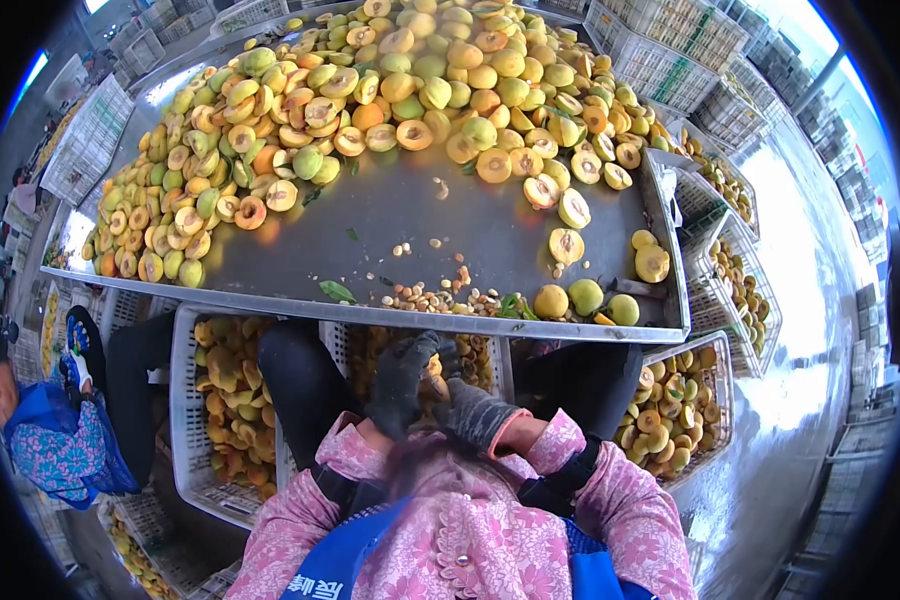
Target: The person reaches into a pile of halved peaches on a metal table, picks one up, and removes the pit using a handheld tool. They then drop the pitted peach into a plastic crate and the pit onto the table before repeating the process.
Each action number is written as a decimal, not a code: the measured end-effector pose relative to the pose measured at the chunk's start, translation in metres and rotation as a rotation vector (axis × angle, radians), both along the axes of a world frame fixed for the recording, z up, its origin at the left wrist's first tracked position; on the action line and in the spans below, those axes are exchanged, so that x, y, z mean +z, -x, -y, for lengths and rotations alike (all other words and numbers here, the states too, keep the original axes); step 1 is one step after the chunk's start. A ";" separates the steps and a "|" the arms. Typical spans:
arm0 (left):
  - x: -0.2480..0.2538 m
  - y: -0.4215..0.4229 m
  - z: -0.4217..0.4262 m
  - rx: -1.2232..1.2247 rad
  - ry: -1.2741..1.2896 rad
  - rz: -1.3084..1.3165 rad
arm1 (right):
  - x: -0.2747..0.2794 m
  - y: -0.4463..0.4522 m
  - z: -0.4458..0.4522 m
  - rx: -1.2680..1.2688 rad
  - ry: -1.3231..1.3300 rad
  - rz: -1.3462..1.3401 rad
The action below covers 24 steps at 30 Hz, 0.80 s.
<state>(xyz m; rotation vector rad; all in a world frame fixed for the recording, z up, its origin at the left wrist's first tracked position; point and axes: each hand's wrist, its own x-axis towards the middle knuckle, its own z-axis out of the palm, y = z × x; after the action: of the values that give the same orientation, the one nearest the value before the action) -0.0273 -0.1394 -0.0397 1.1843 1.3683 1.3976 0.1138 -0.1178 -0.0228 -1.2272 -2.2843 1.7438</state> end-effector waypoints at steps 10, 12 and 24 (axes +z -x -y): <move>-0.045 -0.012 0.003 0.245 0.381 0.726 | -0.068 0.005 0.013 0.014 0.102 -0.199; -0.041 -0.011 0.005 0.221 0.367 0.698 | -0.062 0.006 0.012 -0.009 0.105 -0.257; -0.040 -0.009 0.008 0.161 0.364 0.640 | -0.038 0.005 0.002 0.116 0.154 -0.042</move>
<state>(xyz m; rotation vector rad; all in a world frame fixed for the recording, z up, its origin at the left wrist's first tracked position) -0.0188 -0.1476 -0.0798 0.3434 1.1911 1.3941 0.1085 -0.1196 -0.0607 -1.0879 -2.2778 1.9986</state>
